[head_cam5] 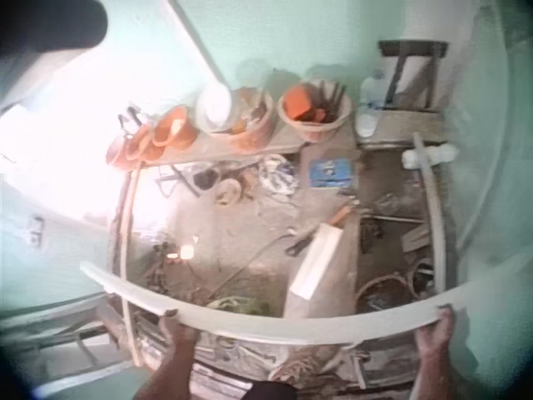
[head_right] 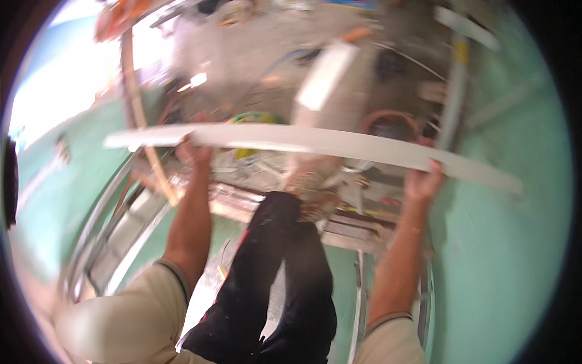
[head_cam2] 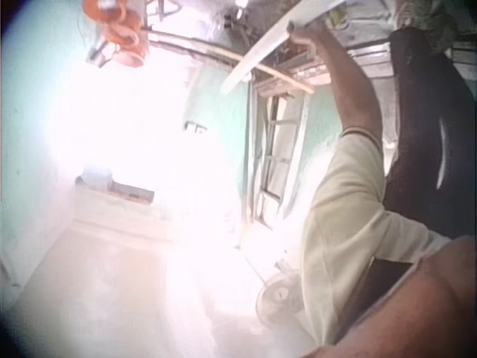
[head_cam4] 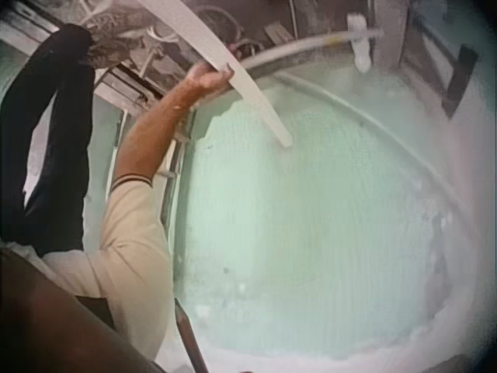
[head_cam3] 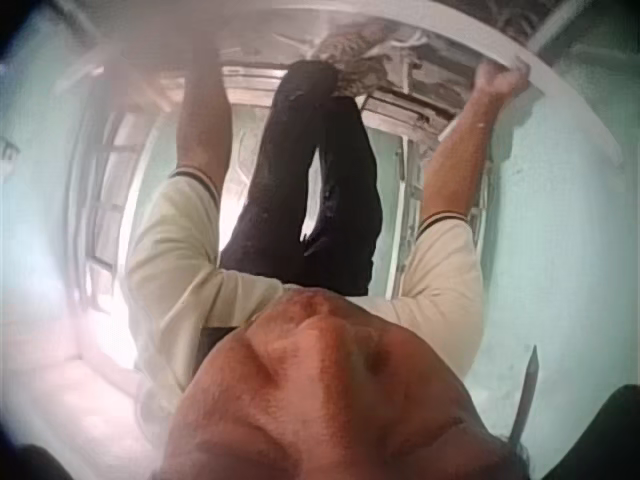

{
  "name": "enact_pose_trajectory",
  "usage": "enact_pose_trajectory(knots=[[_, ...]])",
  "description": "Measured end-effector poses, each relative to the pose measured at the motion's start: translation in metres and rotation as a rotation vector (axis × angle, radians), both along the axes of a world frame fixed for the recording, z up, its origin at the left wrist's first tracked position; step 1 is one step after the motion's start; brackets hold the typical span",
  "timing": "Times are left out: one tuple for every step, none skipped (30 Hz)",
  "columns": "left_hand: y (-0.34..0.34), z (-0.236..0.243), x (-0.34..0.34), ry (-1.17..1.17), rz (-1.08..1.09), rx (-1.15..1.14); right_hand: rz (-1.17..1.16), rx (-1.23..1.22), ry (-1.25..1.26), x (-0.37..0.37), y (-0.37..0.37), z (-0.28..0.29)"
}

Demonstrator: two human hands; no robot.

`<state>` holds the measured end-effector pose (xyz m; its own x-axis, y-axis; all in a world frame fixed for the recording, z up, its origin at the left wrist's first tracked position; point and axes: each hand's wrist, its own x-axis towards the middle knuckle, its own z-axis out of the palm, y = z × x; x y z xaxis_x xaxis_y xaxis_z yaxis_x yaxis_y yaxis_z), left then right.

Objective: The person measures and marks a white cornice piece using a tape measure, pencil, and set square, then saws it to length. The person lifts the cut cornice to the ceiling and positions it against the wall to check fit.

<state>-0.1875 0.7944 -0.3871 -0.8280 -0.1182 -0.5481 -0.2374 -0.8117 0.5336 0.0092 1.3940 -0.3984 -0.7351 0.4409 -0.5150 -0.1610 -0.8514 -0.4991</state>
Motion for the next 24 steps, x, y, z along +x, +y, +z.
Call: enact_pose_trajectory(knots=[[0.005,0.018,0.001,-0.010,-0.020,-0.018,-0.090,0.014,-0.005,0.000,-0.012,0.035],[-0.013,0.040,0.001,0.148,-0.162,0.174,-0.067,0.052,-0.060,-0.006,-0.024,0.063],[-0.045,0.059,0.001,0.147,-0.156,0.348,-0.172,0.021,-0.177,-0.019,-0.042,0.098],[-0.027,0.083,-0.001,0.154,-0.218,0.404,-0.261,0.012,-0.184,-0.015,-0.042,0.125],[-0.019,0.115,-0.004,0.000,-0.021,0.227,-0.293,0.043,-0.184,-0.012,-0.043,0.154],[-0.011,0.143,-0.012,0.007,0.026,0.230,-0.315,0.054,-0.179,-0.010,-0.048,0.185],[-0.004,0.165,-0.021,0.021,0.075,0.227,-0.342,0.074,-0.211,-0.009,-0.054,0.218],[0.007,0.190,-0.028,0.039,0.059,0.151,-0.357,0.091,-0.212,-0.002,-0.055,0.244],[0.015,0.219,-0.032,0.050,0.038,0.104,-0.378,0.112,-0.225,0.000,-0.057,0.278],[0.024,0.246,-0.039,0.060,0.012,0.064,-0.400,0.138,-0.225,0.006,-0.058,0.311],[0.034,0.272,-0.047,0.069,-0.026,0.057,-0.421,0.160,-0.223,0.012,-0.059,0.342],[0.039,0.293,-0.054,0.101,-0.053,0.112,-0.450,0.169,-0.215,0.021,-0.062,0.370],[0.042,0.315,-0.062,0.111,-0.095,0.124,-0.478,0.178,-0.208,0.032,-0.063,0.398],[0.045,0.335,-0.068,0.128,-0.131,0.140,-0.501,0.192,-0.193,0.041,-0.062,0.425],[0.068,0.365,-0.076,0.131,-0.176,0.150,-0.532,0.208,-0.199,0.052,-0.063,0.454],[0.090,0.398,-0.078,0.069,-0.101,0.070,-0.564,0.224,-0.208,0.062,-0.065,0.484],[0.101,0.433,-0.083,0.107,-0.110,0.068,-0.580,0.231,-0.197,0.064,-0.066,0.510],[0.108,0.458,-0.086,0.140,-0.126,0.070,-0.598,0.249,-0.180,0.072,-0.069,0.531],[0.111,0.479,-0.089,0.174,-0.140,0.071,-0.616,0.266,-0.162,0.080,-0.072,0.551],[0.110,0.487,-0.097,0.249,-0.214,0.133,-0.644,0.301,-0.138,0.083,-0.067,0.571],[0.137,0.506,-0.100,0.249,-0.216,0.097,-0.681,0.346,-0.149,0.093,-0.065,0.595],[0.162,0.528,-0.100,0.249,-0.214,0.058,-0.715,0.389,-0.163,0.102,-0.064,0.617],[0.175,0.550,-0.099,0.248,-0.203,-0.005,-0.735,0.410,-0.183,0.109,-0.067,0.635],[0.185,0.560,-0.104,0.291,-0.258,-0.004,-0.782,0.434,-0.168,0.115,-0.065,0.651]])
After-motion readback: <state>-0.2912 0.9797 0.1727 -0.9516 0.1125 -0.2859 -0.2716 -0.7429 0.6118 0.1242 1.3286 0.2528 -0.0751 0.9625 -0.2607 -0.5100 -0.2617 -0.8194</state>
